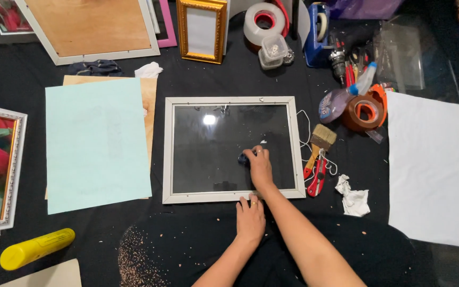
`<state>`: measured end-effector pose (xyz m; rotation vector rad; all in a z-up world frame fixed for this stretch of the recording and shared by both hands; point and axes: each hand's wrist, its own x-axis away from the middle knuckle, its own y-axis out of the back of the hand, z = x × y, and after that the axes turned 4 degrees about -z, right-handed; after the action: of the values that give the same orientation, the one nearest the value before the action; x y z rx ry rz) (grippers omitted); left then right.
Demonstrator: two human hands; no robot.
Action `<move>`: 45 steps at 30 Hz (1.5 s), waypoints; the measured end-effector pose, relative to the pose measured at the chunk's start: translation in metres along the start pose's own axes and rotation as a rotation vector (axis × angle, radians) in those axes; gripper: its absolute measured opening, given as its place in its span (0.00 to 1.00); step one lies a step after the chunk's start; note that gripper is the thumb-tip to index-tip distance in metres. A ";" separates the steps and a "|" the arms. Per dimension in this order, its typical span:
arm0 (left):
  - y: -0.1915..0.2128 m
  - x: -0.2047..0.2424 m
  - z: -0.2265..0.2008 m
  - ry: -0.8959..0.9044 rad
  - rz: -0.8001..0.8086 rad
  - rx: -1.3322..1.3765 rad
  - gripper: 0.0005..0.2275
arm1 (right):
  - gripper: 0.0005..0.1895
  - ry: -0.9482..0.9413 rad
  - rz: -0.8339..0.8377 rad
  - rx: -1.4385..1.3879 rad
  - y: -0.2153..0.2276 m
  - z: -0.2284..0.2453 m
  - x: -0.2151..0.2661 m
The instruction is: The person brushes a glass pane in a frame, sprays it with a liquid, and wipes it with a cloth.
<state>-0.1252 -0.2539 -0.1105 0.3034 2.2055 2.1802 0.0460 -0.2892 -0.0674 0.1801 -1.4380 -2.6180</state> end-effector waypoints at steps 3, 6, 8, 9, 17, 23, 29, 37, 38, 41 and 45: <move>0.014 -0.002 0.003 0.025 -0.053 0.017 0.27 | 0.15 -0.099 0.021 -0.117 0.008 -0.002 -0.054; 0.039 -0.005 0.013 0.038 -0.029 0.121 0.25 | 0.18 0.066 -0.083 0.006 -0.002 -0.023 -0.111; 0.042 -0.007 0.015 0.053 -0.018 0.162 0.24 | 0.18 0.111 -0.121 0.045 -0.017 -0.052 -0.152; 0.043 -0.008 0.017 0.065 -0.012 0.201 0.23 | 0.17 0.155 -0.165 0.085 -0.024 -0.067 -0.172; 0.031 -0.009 0.012 0.043 0.073 0.188 0.32 | 0.17 0.015 -0.141 0.043 -0.013 -0.069 -0.189; 0.033 -0.007 0.013 0.031 0.188 0.207 0.35 | 0.16 0.156 -0.027 0.127 -0.016 -0.100 -0.156; 0.081 -0.009 0.027 0.039 0.337 0.338 0.32 | 0.12 0.084 0.145 0.253 -0.005 -0.083 -0.096; 0.075 -0.009 0.030 0.080 0.305 0.390 0.30 | 0.10 0.062 0.414 0.350 0.023 -0.067 -0.013; 0.072 -0.008 0.030 0.082 0.294 0.390 0.31 | 0.12 0.082 0.480 0.333 0.022 -0.073 -0.007; 0.067 -0.007 0.029 0.081 0.271 0.372 0.31 | 0.14 0.133 0.587 0.331 0.020 -0.086 0.007; 0.080 -0.007 0.032 0.078 0.311 0.372 0.30 | 0.13 0.184 0.541 0.329 0.038 -0.068 0.026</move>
<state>-0.1036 -0.2231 -0.0325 0.6179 2.7689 1.9155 0.0354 -0.3703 -0.0718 0.0534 -1.5747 -1.8850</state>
